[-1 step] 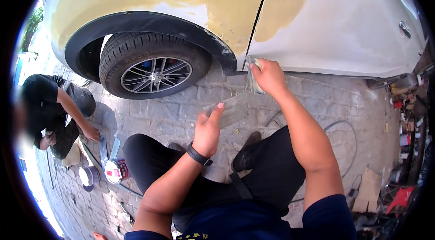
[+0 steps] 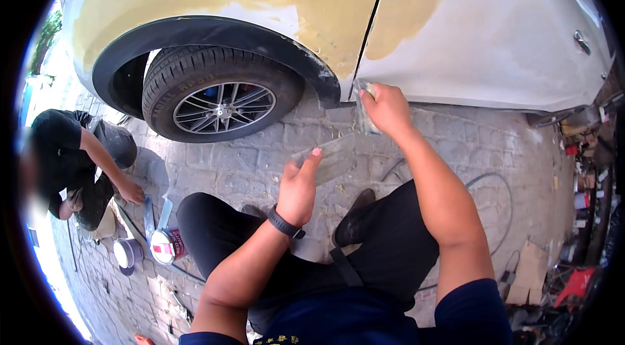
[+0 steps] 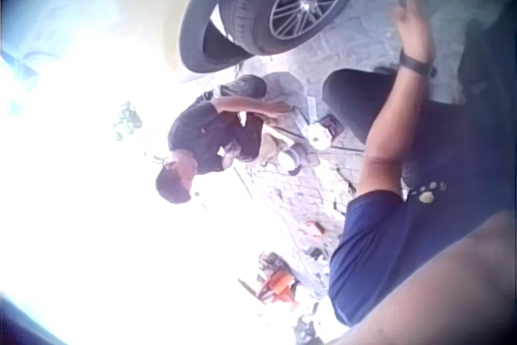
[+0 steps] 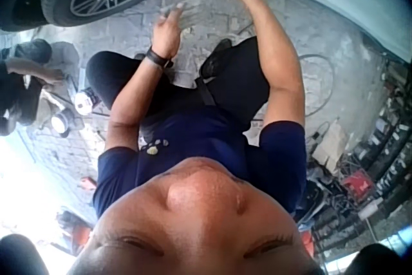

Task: The person applies a beige body filler to the side panel of a white car using a metal spreader. They smooth the filler over a damaged area near the wheel arch and door, occasionally scraping excess material from the tool.

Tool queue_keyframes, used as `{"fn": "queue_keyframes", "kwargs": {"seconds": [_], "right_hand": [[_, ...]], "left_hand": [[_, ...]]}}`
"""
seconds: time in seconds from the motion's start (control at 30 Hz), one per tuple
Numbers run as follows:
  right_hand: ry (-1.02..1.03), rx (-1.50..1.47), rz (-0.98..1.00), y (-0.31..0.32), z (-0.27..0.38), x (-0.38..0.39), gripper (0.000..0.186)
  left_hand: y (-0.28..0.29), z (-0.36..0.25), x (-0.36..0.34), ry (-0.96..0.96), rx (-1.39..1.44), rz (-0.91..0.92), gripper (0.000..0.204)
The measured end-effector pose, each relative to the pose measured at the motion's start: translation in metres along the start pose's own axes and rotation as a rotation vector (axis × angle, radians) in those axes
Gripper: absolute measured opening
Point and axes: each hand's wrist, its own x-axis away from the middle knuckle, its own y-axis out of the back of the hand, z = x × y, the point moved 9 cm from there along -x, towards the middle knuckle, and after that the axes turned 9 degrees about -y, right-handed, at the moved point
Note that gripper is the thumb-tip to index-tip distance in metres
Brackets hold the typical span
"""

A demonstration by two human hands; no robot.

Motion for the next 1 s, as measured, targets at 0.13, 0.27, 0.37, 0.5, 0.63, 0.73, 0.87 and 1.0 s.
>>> {"fn": "queue_keyframes", "kwargs": {"seconds": [0.13,0.27,0.37,0.5,0.63,0.73,0.87,1.0], "right_hand": [[0.032,-0.118,-0.128,0.028,0.020,0.000,0.035],[0.060,-0.115,-0.159,0.033,0.024,-0.002,0.032],[-0.009,-0.020,-0.063,0.009,0.013,-0.003,0.033],[0.066,-0.191,-0.254,0.032,0.027,0.007,0.037],[-0.046,-0.027,-0.058,0.005,0.008,-0.002,0.038],[0.096,-0.261,-0.220,0.037,0.026,0.006,0.041],[-0.011,0.053,0.000,0.001,0.010,-0.006,0.032],[0.075,-0.231,-0.153,0.046,0.025,0.001,0.034]], "left_hand": [[0.003,-0.005,0.005,0.014,0.012,0.003,0.031],[0.003,-0.002,0.006,0.019,0.056,0.054,0.031],[0.010,0.002,0.007,0.048,0.015,-0.010,0.031],[0.015,0.000,0.009,0.049,-0.009,-0.051,0.034],[0.002,-0.012,0.011,0.010,0.021,-0.035,0.035],[0.018,-0.003,0.011,0.027,-0.049,-0.051,0.035],[0.016,-0.004,0.012,0.025,-0.061,-0.045,0.033],[0.002,-0.016,0.014,-0.015,0.005,-0.001,0.032]]}}
